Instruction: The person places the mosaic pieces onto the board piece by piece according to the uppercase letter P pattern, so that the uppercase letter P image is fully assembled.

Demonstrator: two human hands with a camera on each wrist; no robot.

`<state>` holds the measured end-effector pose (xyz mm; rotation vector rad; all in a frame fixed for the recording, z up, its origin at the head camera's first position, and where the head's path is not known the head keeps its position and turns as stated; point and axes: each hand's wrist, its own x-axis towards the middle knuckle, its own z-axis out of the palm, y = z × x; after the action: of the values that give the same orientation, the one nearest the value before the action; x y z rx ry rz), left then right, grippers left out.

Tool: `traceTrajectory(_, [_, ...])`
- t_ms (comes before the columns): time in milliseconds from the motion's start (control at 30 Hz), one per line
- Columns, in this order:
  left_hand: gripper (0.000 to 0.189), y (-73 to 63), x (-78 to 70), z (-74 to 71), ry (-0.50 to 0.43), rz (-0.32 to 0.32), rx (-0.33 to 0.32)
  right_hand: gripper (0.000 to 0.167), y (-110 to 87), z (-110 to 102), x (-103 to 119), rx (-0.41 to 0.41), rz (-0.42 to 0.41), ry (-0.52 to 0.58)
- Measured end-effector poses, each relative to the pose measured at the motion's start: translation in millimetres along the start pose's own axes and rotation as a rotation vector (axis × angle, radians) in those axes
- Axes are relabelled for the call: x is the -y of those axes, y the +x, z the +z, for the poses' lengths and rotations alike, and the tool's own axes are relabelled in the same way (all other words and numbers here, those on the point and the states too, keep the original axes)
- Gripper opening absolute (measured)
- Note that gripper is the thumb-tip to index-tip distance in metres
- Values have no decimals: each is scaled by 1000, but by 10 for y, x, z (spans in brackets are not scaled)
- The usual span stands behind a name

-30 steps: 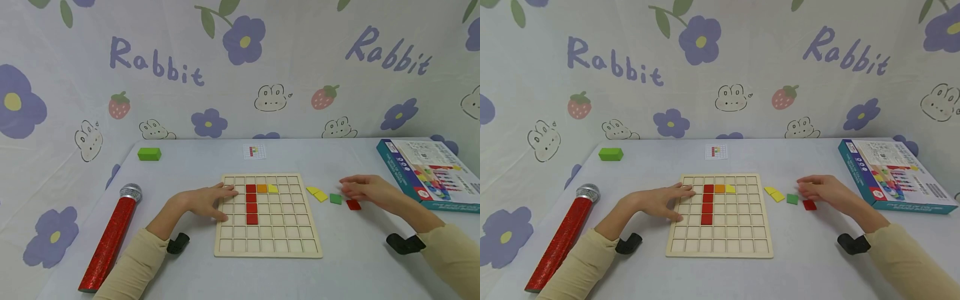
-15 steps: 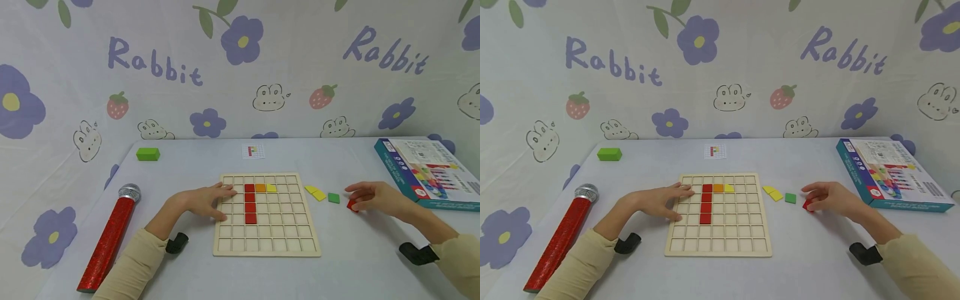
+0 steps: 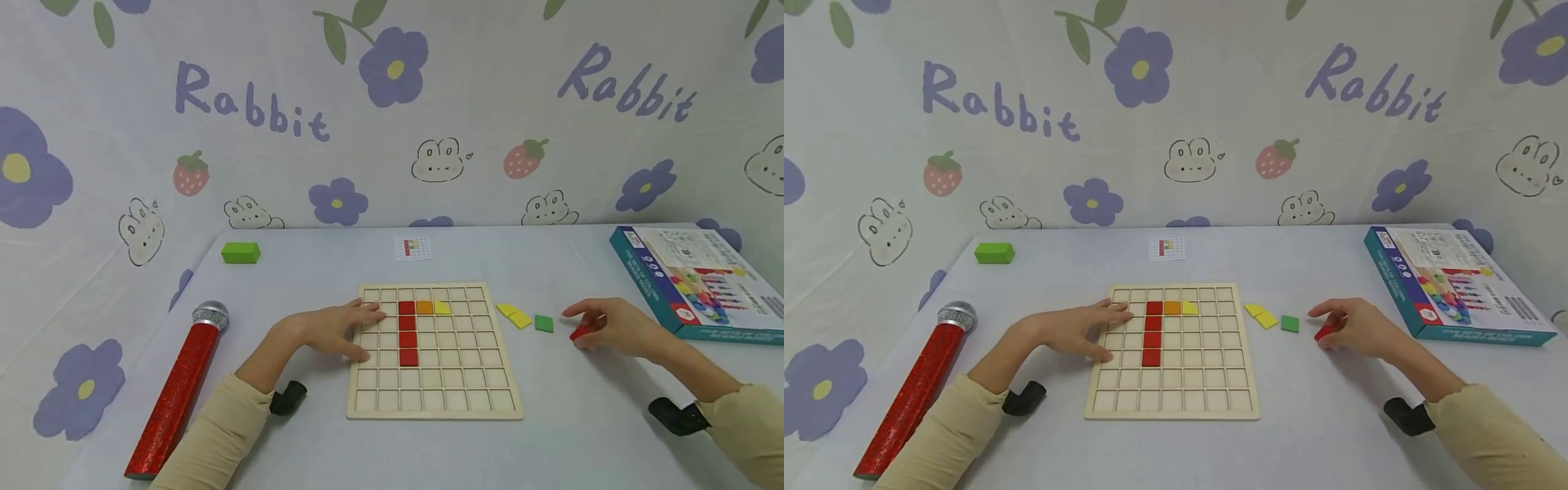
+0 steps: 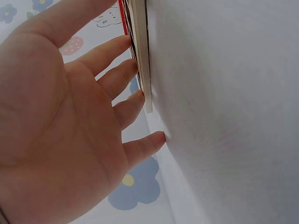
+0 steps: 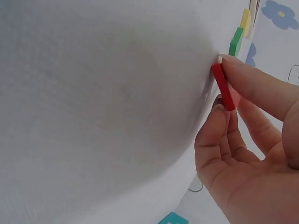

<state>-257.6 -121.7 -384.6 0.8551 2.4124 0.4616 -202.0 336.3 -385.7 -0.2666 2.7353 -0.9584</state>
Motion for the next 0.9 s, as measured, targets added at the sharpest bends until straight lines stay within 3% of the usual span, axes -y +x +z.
traceTrajectory(233, [74, -9, -14, -1, -3, 8, -4, 37, -22, -40, -47, -4, 63, 34])
traceTrajectory(433, [73, -8, -14, 3, 0, -14, -5, 47, 11, -25, -38, -30, 158, 141])
traceTrajectory(567, [74, -9, -17, 2, 1, -18, -4, 53, 38, 19, 21, 0, 194, 216])
traceTrajectory(900, [73, -8, -22, 6, 6, -12, -6, 49, 91, 232, 299, 68, 162, 328])
